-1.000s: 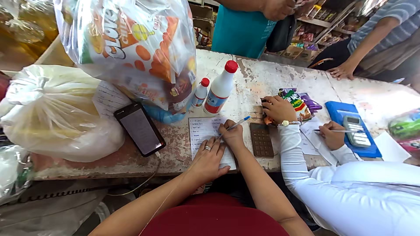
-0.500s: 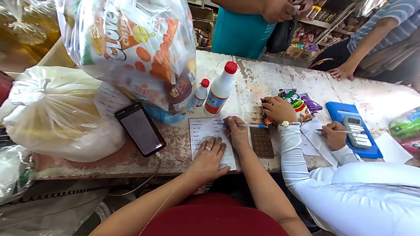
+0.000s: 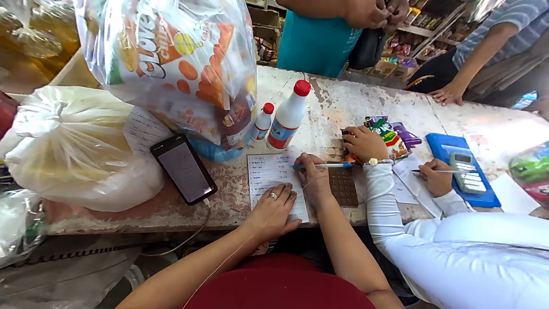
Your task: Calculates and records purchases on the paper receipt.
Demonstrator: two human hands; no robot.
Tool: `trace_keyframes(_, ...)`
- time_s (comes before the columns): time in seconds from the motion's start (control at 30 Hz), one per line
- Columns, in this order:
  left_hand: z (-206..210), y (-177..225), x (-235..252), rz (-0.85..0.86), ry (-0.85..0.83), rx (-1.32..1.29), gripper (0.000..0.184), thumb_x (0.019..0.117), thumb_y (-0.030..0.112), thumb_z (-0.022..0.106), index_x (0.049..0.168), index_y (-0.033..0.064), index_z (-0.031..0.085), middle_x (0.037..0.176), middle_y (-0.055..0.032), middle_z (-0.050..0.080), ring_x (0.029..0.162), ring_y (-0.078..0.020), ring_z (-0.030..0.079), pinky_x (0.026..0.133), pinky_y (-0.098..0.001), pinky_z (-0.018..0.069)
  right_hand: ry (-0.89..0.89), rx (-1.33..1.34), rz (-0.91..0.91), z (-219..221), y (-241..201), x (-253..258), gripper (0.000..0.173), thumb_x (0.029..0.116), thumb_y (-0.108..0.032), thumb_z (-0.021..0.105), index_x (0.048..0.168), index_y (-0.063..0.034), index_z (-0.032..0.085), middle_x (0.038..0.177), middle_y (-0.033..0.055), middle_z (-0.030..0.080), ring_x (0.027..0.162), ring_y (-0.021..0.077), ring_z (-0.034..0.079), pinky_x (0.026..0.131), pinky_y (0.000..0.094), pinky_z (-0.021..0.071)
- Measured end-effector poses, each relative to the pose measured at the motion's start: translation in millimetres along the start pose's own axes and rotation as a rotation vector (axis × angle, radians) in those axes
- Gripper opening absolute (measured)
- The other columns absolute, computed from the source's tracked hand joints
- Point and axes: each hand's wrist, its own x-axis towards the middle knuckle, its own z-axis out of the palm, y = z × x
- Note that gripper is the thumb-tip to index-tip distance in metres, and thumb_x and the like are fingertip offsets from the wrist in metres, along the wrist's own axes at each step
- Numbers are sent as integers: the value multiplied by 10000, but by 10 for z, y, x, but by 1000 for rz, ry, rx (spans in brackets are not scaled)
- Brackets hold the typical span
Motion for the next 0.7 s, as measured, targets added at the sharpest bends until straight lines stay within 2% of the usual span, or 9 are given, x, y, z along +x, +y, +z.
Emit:
trace_keyframes(0.03, 3, -1, 0, 3, 6, 2, 733, 1010, 606, 388, 1438, 31, 541, 1549, -193, 477, 1443, -364, 447, 1165, -522, 369, -19, -39, 23, 29, -3, -17, 437, 1102, -378, 435, 847, -123, 682, 751, -40, 652, 604, 28, 544, 550, 197, 460)
trace_keyframes(0.13, 1, -6, -3, 2, 3, -6, 727, 1012, 598, 392, 1438, 28, 541, 1552, -194, 473, 1446, -361, 445, 1170, -520, 362, -72, -89, 17, 108, 40, -33, 676, 1105, -510, 135, 846, -93, 600, 612, -22, 572, 486, 44, 503, 469, 213, 446)
trace_keyframes(0.2, 1, -8, -6, 3, 11, -6, 727, 1010, 596, 397, 1438, 26, 543, 1545, -196, 483, 1441, -361, 453, 1170, -520, 363, -72, -117, 17, 149, 45, -42, 735, 1091, -515, 45, 832, -72, 571, 572, -9, 540, 447, 54, 468, 445, 219, 422)
trace_keyframes(0.37, 20, -4, -7, 11, 47, 13, 714, 1010, 591, 398, 1416, 25, 561, 1528, -187, 505, 1425, -354, 475, 1157, -513, 384, -11, -121, 10, 160, 55, -27, 660, 1112, -493, 142, 842, -84, 584, 581, -12, 551, 449, 52, 484, 453, 208, 438)
trace_keyframes(0.43, 13, -1, -8, 8, 36, 12, 706, 1013, 583, 406, 1412, 22, 559, 1535, -190, 496, 1433, -355, 465, 1161, -515, 380, 53, -98, -10, 122, 88, -9, 614, 1114, -501, 221, 905, -96, 632, 634, -32, 582, 488, 27, 492, 477, 190, 439)
trace_keyframes(0.53, 3, 2, -13, 5, 22, 1, 707, 1015, 583, 410, 1422, 23, 551, 1546, -189, 481, 1443, -356, 450, 1169, -521, 368, 130, -83, -4, 47, 83, 30, 404, 1114, -381, 400, 1010, -102, 673, 808, -40, 641, 583, 7, 509, 541, 168, 442)
trace_keyframes(0.6, -11, 8, -12, -5, -3, -12, 710, 1018, 587, 401, 1443, 34, 535, 1564, -187, 459, 1460, -355, 426, 1181, -523, 349, 162, -72, 8, 4, 79, 43, 292, 1095, -340, 481, 1051, -116, 662, 885, -31, 659, 633, 16, 546, 588, 180, 478)
trace_keyframes(0.7, -49, 21, -7, -33, -52, -22, 734, 1016, 602, 389, 1486, 49, 496, 1592, -194, 417, 1487, -358, 383, 1201, -520, 313, 243, 30, 29, -20, 101, 60, 271, 1090, -348, 497, 1033, -141, 663, 859, -43, 679, 677, 21, 614, 646, 186, 530)
